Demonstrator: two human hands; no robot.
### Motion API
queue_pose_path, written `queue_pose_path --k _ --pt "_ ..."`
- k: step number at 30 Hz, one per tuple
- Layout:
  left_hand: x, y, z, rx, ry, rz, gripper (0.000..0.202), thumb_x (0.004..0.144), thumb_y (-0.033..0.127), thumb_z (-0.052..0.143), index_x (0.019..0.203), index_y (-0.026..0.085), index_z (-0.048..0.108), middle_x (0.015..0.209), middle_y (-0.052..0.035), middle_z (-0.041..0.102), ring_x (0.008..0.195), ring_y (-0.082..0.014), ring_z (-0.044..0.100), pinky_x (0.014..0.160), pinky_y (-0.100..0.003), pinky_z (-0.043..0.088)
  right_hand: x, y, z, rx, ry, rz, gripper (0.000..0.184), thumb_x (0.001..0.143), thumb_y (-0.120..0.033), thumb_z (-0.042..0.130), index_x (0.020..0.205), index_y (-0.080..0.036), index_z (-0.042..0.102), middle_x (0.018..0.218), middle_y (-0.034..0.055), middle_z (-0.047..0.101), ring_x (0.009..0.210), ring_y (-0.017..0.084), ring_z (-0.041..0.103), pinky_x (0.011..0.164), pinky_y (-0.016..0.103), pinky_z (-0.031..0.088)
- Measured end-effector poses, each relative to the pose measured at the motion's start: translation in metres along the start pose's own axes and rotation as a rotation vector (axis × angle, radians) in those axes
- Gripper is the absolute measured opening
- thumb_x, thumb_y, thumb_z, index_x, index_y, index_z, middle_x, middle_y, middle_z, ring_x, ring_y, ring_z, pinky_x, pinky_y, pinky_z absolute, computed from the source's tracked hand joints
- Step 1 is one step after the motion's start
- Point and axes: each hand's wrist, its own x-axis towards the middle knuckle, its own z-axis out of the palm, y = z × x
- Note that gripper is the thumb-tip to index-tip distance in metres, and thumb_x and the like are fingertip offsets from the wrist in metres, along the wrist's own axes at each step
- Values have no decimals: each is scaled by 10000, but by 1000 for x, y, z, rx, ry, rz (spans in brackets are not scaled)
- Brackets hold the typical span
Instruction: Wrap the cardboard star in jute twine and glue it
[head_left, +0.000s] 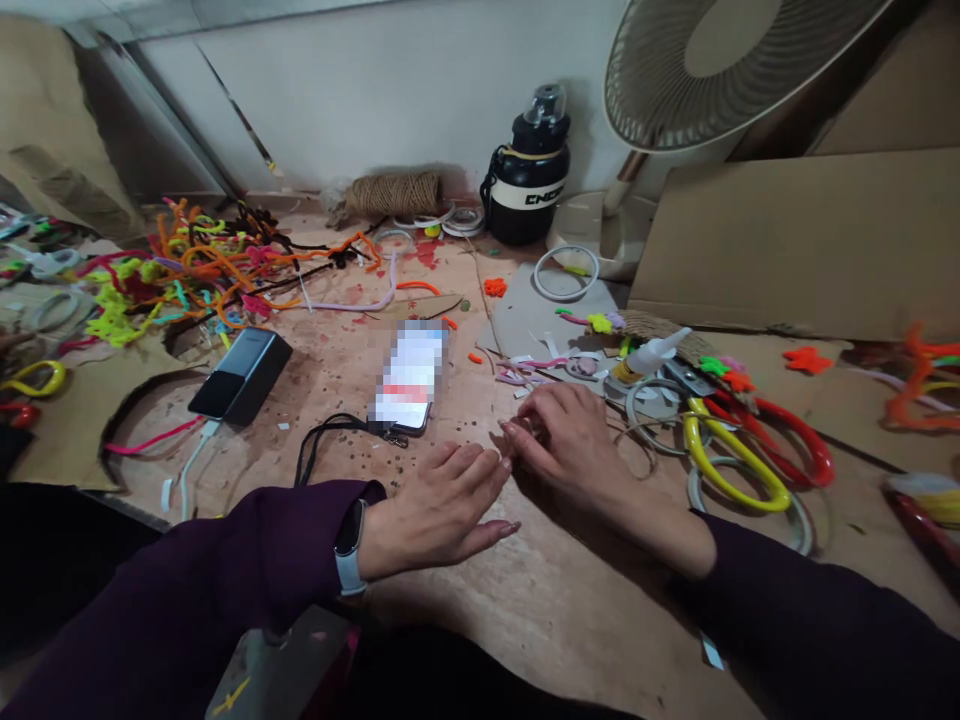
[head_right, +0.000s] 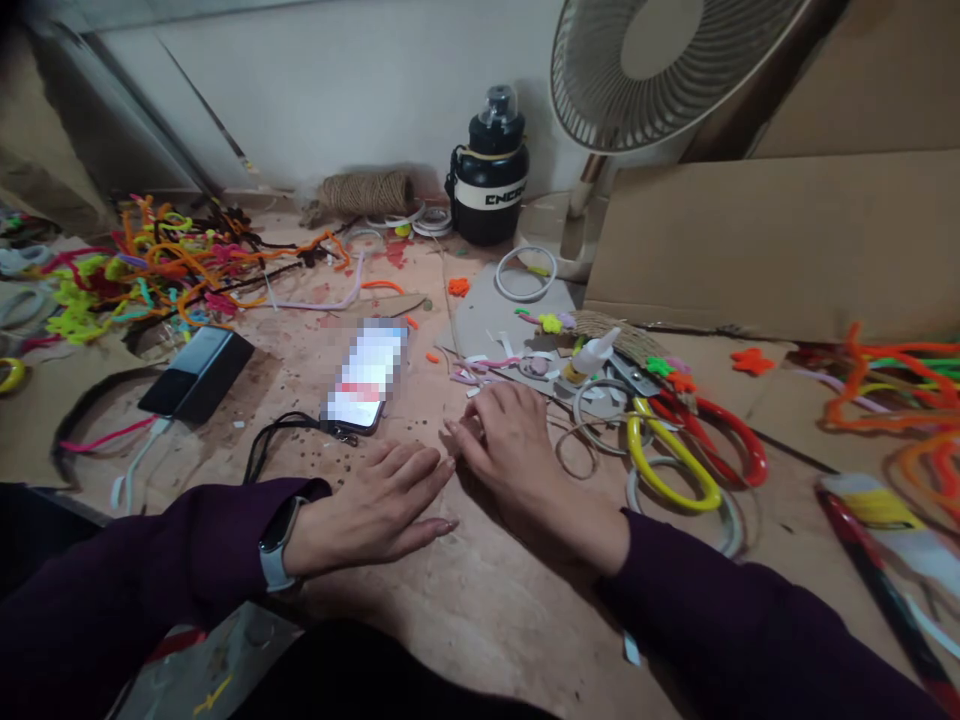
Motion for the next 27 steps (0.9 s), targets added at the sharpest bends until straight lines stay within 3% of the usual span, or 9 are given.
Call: queue_pose_path --k 6,11,16,27 --pt "1 0 -3 4 -37 -1 564 1021 538 387 1319 83 535 1174 -129 623 1055 -260 546 910 -396 407 3 -5 10 -38 -38 36 230 911 -411 628 805 -207 624 1016 110 609 1015 299 513 856 443 388" --pt "2 0 -4 6 -32 0 569 1026 539 367 1333 85 520 1176 -129 612 1059 -261 536 907 -394 401 4 4 -3 89 -67 66 222 920 -388 623 782 -214 635 914 70 622 926 251 538 816 392 387" --pt "1 1 -3 -9 -19 2 584 1027 544 361 1344 75 503 1188 -123 607 1067 -265 533 922 -394 391 -4 9 -16 65 -104 53 162 917 -355 585 858 -225 662 898 60 646 919 249 553 807 387 367" --pt "2 0 -2 -27 -3 -6 587 1031 544 352 1335 70 517 1163 -119 615 1050 -263 534 920 -391 382 -7 4 -10 153 -140 64 104 890 -317 644 830 -232 649 869 22 635 903 226 542 814 386 319"
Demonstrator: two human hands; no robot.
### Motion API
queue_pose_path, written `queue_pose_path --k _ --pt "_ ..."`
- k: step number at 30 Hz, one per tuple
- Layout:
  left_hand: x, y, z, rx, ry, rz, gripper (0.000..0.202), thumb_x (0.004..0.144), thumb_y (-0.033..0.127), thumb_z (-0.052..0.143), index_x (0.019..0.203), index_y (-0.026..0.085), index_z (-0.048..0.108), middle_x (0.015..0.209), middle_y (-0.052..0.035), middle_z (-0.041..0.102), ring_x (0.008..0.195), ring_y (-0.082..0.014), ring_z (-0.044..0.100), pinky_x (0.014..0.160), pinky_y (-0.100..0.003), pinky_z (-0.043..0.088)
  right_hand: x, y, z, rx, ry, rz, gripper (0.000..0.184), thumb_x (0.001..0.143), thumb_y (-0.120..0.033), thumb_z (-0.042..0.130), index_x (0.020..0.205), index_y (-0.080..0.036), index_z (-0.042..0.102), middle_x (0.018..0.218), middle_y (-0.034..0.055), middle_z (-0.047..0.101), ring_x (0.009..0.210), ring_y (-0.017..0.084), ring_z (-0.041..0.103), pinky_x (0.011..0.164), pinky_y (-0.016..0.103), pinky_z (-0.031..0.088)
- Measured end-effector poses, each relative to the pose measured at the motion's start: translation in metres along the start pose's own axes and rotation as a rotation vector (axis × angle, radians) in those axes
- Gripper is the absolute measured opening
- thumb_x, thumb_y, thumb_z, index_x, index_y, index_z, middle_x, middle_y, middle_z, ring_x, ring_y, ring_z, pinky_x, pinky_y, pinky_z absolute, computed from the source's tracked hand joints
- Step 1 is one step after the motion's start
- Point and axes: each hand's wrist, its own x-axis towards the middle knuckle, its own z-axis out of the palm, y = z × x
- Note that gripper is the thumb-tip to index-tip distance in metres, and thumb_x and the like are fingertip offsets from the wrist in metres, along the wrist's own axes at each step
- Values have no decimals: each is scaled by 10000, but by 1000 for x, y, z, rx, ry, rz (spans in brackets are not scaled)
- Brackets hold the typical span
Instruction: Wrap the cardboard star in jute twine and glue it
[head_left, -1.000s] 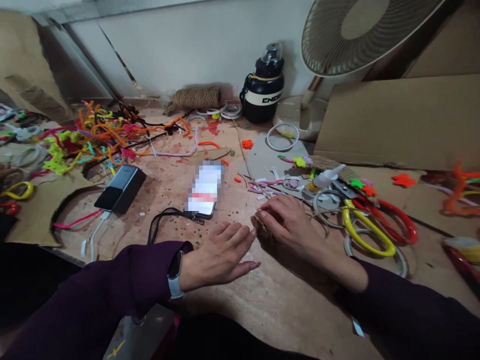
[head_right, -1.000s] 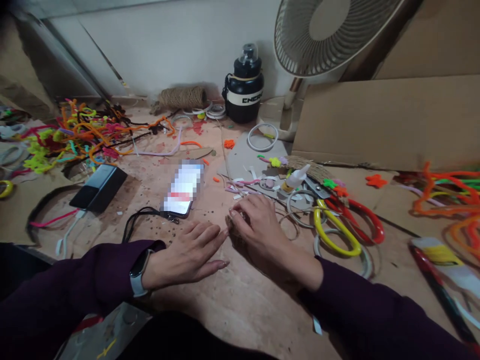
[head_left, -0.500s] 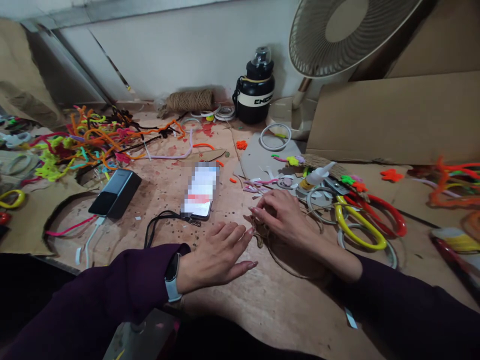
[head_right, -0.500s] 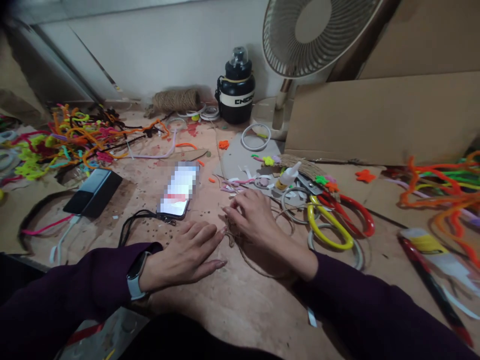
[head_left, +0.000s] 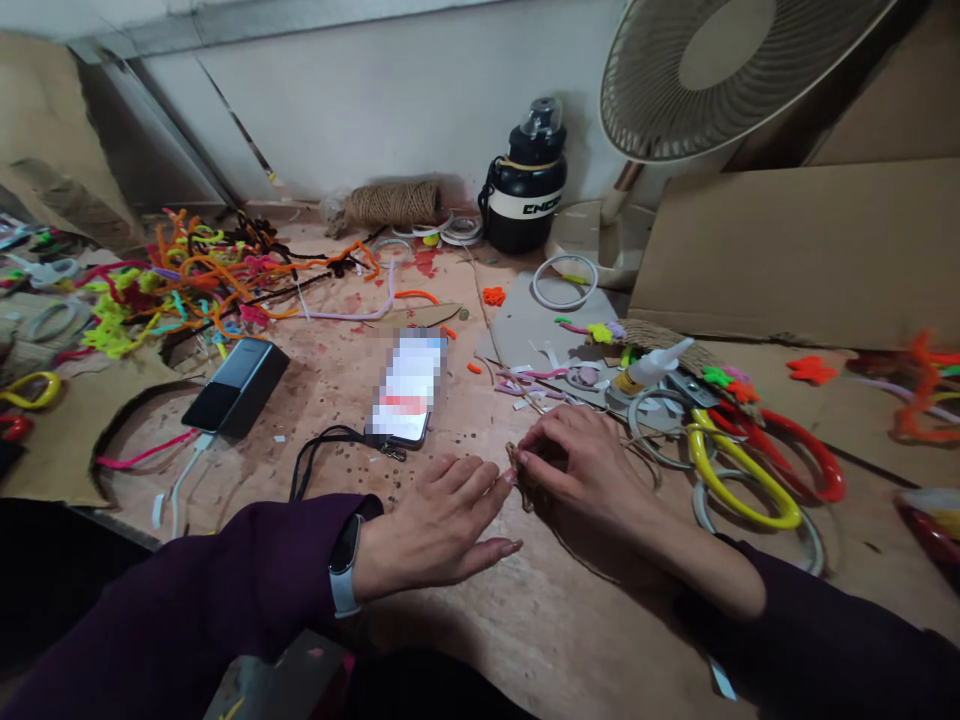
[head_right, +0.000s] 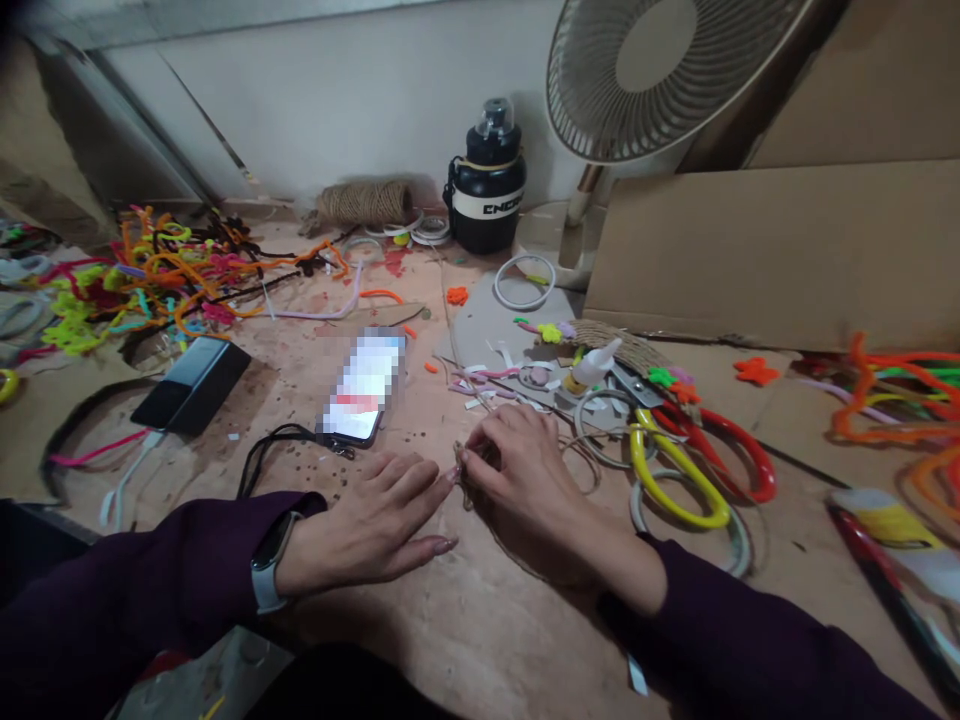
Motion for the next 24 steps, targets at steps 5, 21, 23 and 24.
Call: queue_pose_path --k 5,21,23,24 --pt "0 0 0 -5 3 0 589 1031 547 353 1331 68 521 1149 -119 620 1044 -260 537 915 -391 386 1 0 -1 19 2 23 87 864 -286 673 801 -229 650 862 15 641 912 226 546 824 385 320" --pt "0 -2 -2 -25 -31 6 598 997 559 438 1351 83 508 1183 -127 605 1080 -277 528 923 -407 385 -24 -3 -14 -25 138 -162 129 947 -302 565 943 -209 655 973 67 678 953 240 580 859 403 383" --pt "1 -2 -3 -37 -39 -5 585 1002 562 423 1349 98 513 1180 -123 609 1067 -272 534 915 -408 388 -37 -8 -16 -103 136 -229 113 925 -276 584 981 -198 643 977 68 688 960 250 579 880 417 362" --pt "1 -2 -4 -44 -41 -12 574 1007 559 414 1346 108 516 1176 -119 613 1059 -269 538 912 -409 388 -42 -10 -16 -125 120 -239 103 918 -253 583 981 -195 640 956 62 690 948 247 581 882 418 355"
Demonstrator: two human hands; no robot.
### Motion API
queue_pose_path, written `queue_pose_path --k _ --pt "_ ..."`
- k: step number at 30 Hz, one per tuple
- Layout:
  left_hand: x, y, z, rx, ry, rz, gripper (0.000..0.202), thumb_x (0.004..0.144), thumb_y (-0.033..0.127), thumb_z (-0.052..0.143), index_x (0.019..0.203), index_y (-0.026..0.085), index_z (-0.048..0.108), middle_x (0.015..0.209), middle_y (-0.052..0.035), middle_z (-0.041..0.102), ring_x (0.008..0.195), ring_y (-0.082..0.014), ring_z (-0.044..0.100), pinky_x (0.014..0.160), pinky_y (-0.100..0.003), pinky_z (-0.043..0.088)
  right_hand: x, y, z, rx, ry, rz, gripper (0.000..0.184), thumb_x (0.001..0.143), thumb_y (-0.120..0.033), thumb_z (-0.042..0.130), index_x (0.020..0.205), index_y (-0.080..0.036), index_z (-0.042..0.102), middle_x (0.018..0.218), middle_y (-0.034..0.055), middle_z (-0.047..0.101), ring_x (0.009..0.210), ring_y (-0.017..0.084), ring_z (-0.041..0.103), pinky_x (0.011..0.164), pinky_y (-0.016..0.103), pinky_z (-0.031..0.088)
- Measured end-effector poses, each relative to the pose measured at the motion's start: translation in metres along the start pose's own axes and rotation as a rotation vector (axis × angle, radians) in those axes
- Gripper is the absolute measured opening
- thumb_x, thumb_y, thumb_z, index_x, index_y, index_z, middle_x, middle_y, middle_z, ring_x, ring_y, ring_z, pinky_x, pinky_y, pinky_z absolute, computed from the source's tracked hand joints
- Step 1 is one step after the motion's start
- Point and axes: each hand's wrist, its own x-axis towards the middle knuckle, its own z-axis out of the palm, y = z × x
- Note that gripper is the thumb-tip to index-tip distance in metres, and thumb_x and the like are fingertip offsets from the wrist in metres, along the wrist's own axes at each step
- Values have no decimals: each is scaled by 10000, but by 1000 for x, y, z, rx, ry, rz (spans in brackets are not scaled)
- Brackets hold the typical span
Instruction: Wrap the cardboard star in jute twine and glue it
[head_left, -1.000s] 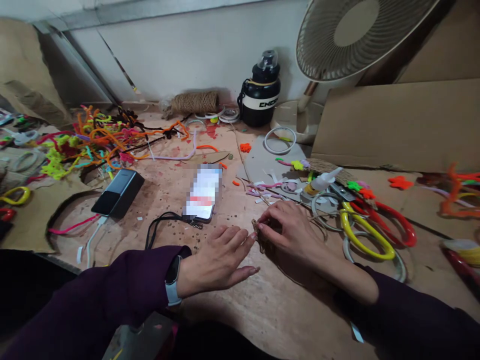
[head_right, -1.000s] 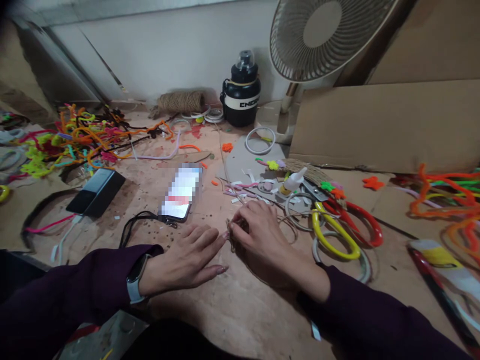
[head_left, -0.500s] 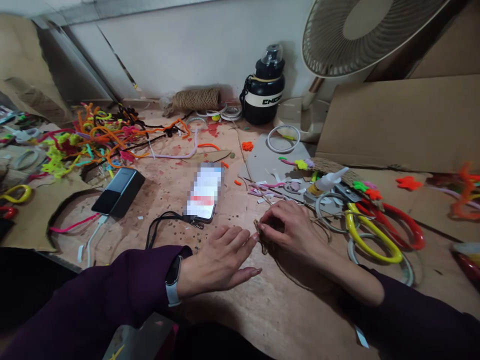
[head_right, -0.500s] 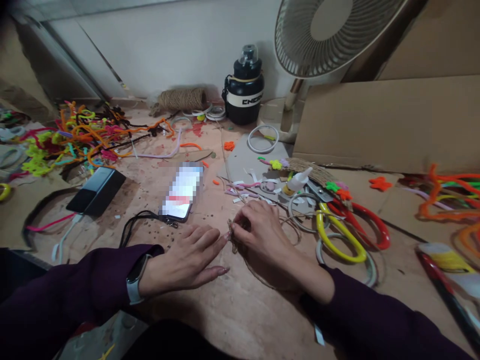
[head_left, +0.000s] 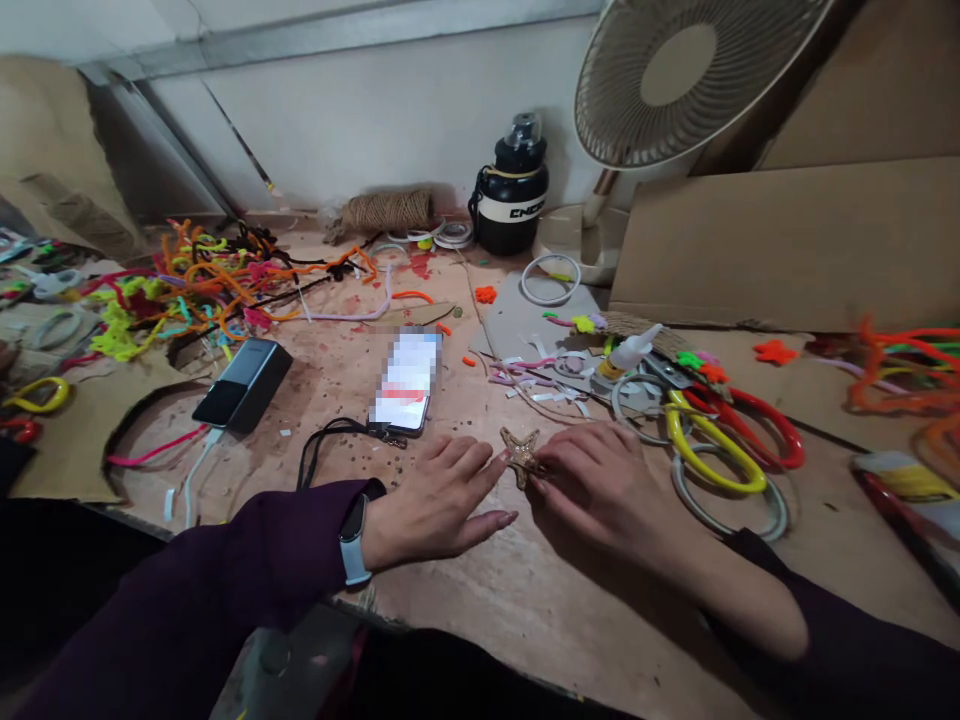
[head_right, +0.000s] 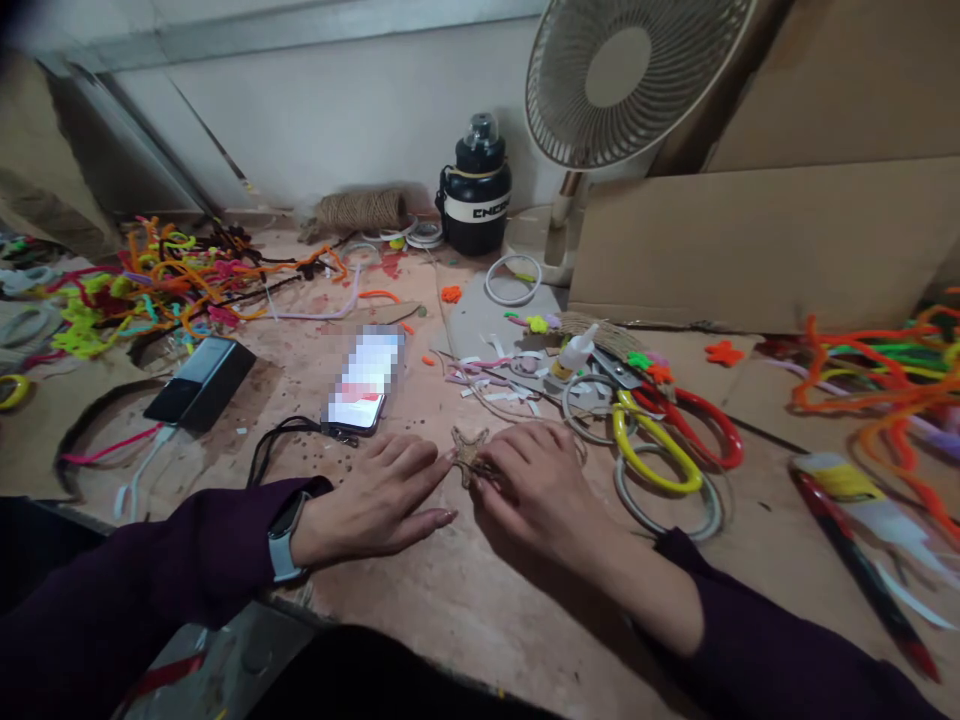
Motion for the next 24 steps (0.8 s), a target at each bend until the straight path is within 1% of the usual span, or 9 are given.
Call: queue_pose_path --k 4,9,14,16,18,21,24 --pt "2 -1 -4 -40 8 -31 527 1020 527 404 1336 124 526 1164 -117 627 1053 -263 547 908 -421 390 -6 -8 0 1 -22 -7 109 896 -189 559 970 -186 638 901 47 688 907 231 585 882 411 341" --pt "4 -3 -7 -110 36 -46 296 1035 344 449 1245 180 578 1095 -76 659 998 -218 574 907 -392 402 -2 -11 -1 -17 14 -65 94 893 -215 583 955 -186 648 889 51 686 890 217 590 887 403 330" --pt "4 -8 -4 -169 93 -39 198 1013 258 482 1154 150 570 1072 -78 687 964 -205 602 902 -383 406 -5 -11 4 -29 27 -86 123 882 -193 569 974 -199 651 865 43 690 857 208 590 895 409 337" --pt "4 -10 -3 -189 101 -41 202 1004 248 486 1169 151 551 1057 -75 693 948 -205 607 885 -383 407 -6 -10 6 -23 21 -75 141 879 -182 560 986 -205 649 868 41 692 862 211 592 904 417 337" --pt "4 -12 -4 -217 106 -47 251 984 267 508 1206 151 532 1057 -78 691 953 -211 610 880 -388 404 -8 -9 8 -21 12 -62 141 883 -181 556 988 -208 647 861 40 690 858 213 592 908 425 337" --pt "4 -14 -8 -260 98 -49 345 931 303 558 1239 153 529 1121 -94 677 1020 -225 610 917 -404 395 -9 -10 9 -30 21 -59 114 892 -182 566 979 -201 636 846 39 686 843 211 599 914 436 335" --pt "4 -16 -10 -218 95 -43 265 955 302 552 1191 186 584 1143 -77 680 1040 -212 607 929 -393 390 -10 -11 10 -43 45 -65 99 901 -167 573 984 -198 619 839 31 692 832 204 615 923 436 337"
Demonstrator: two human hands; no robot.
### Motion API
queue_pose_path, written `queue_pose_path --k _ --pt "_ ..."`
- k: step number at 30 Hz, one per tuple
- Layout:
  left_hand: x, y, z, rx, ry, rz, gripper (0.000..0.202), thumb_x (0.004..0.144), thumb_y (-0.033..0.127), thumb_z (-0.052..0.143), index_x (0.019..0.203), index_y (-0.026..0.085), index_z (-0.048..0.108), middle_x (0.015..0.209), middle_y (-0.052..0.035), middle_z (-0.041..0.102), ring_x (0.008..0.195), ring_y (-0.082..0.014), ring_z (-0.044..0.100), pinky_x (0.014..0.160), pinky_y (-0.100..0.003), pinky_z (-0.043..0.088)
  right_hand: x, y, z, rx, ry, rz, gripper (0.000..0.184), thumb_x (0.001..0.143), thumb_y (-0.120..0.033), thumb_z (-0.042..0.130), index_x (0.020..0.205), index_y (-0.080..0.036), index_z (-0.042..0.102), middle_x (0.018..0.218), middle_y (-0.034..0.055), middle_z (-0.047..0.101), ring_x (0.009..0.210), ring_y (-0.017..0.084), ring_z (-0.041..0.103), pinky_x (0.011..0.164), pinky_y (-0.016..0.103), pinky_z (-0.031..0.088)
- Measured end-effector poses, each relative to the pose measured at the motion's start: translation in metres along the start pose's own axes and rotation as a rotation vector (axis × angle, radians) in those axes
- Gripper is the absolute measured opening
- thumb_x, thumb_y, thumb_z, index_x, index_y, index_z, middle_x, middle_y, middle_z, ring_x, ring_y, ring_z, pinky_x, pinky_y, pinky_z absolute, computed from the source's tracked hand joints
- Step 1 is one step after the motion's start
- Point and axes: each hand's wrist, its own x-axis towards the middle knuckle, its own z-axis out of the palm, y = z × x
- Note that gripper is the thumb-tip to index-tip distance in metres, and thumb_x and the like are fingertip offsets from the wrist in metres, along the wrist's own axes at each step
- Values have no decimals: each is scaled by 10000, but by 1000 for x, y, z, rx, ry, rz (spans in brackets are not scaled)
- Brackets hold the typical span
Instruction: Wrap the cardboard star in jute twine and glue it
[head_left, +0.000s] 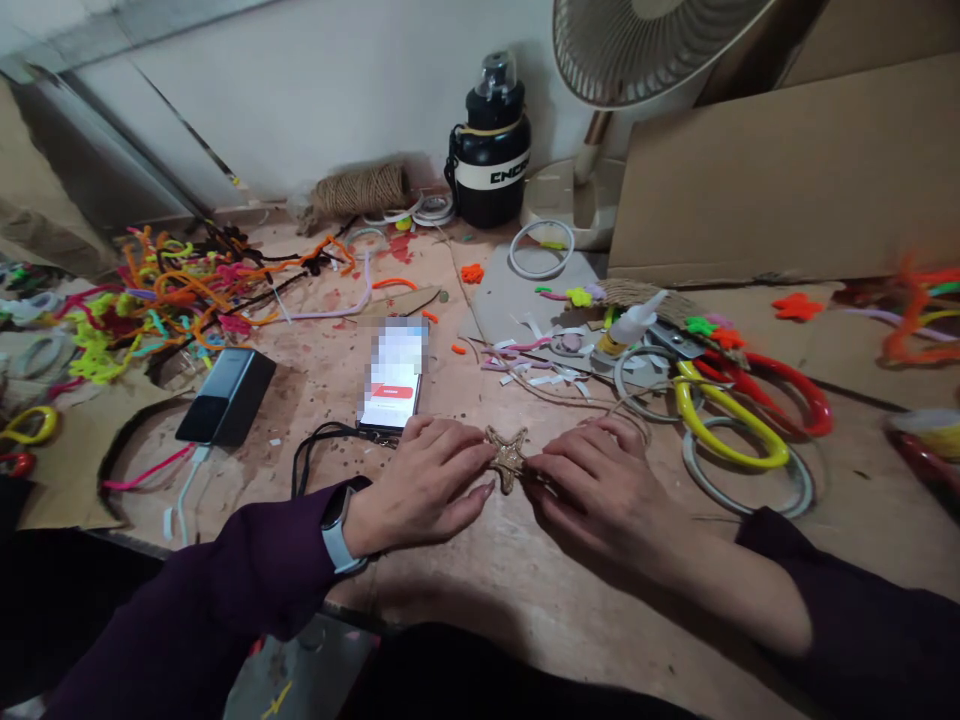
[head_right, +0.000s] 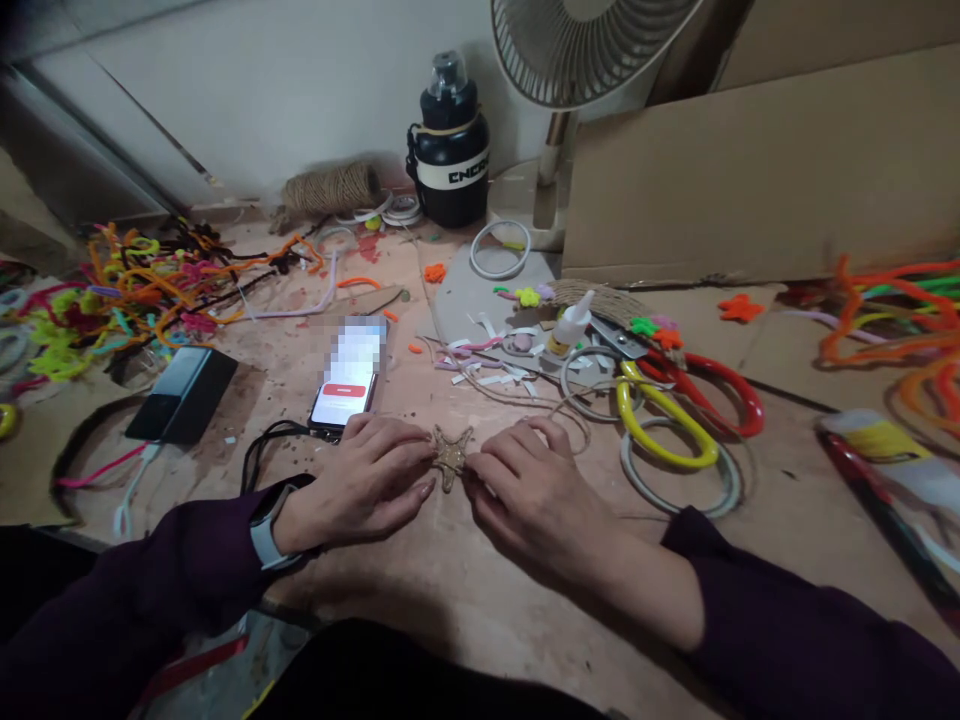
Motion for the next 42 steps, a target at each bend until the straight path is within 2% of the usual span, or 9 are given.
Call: queue_pose_path --k 6,12,16,18,22,27,33,38,42 --pt "1 -4 3 67 -4 118 197 1021 248 497 1160 186 622 1119 -51 706 1037 -185 607 919 -362 402 -1 0 4 -28 8 6 87 906 -172 593 988 -199 593 833 23 707 823 203 633 931 430 344" --pt "0 -5 8 107 -45 143 224 1033 213 465 1209 193 603 1129 -45 704 1048 -179 592 924 -359 396 1 4 -2 18 -3 31 77 934 -208 565 987 -210 620 836 30 716 797 197 644 913 424 355" --pt "-1 -5 10 121 -36 144 220 1026 202 471 1207 187 595 1100 -46 695 1016 -187 583 888 -363 400 -3 12 -7 68 -50 98 351 924 -356 597 1227 -182 571 895 56 718 861 240 661 940 462 362" --pt "0 -5 10 130 -42 128 226 1023 202 469 1211 188 592 1086 -51 686 1007 -191 580 875 -364 404 -6 16 -10 42 -72 120 409 925 -384 592 1280 -186 552 914 61 723 877 252 663 940 476 364" --pt "0 -4 11 102 -31 115 215 1019 207 477 1199 197 593 1064 -47 678 982 -196 574 870 -362 408 -13 20 -17 -8 -106 130 289 941 -350 568 1191 -206 585 872 46 708 839 239 646 930 472 358" --pt "0 -3 11 87 -11 106 221 994 190 517 1200 191 596 1057 -52 664 974 -207 561 880 -375 413 -22 10 -24 -17 -89 165 269 879 -412 640 1028 -201 566 866 54 676 818 239 615 861 448 383" --pt "0 -5 11 100 -32 96 243 989 187 510 1213 190 604 1072 -69 653 996 -211 569 875 -377 427 -38 0 -30 -106 -63 125 157 845 -246 591 991 -191 607 1162 157 643 1017 291 600 831 433 438" --pt "-1 -7 12 90 -46 106 263 998 189 485 1242 188 584 1101 -81 646 1019 -218 565 884 -384 428 -51 12 -37 -110 -86 163 78 873 -186 554 833 -229 605 1026 77 698 919 241 631 801 410 438" --pt "-2 -7 12 86 -65 97 269 1007 183 468 1257 202 566 1130 -73 643 1031 -214 553 901 -383 411 -68 34 -54 -247 -40 122 80 884 -219 585 813 -236 617 1049 83 732 927 267 663 814 445 419"
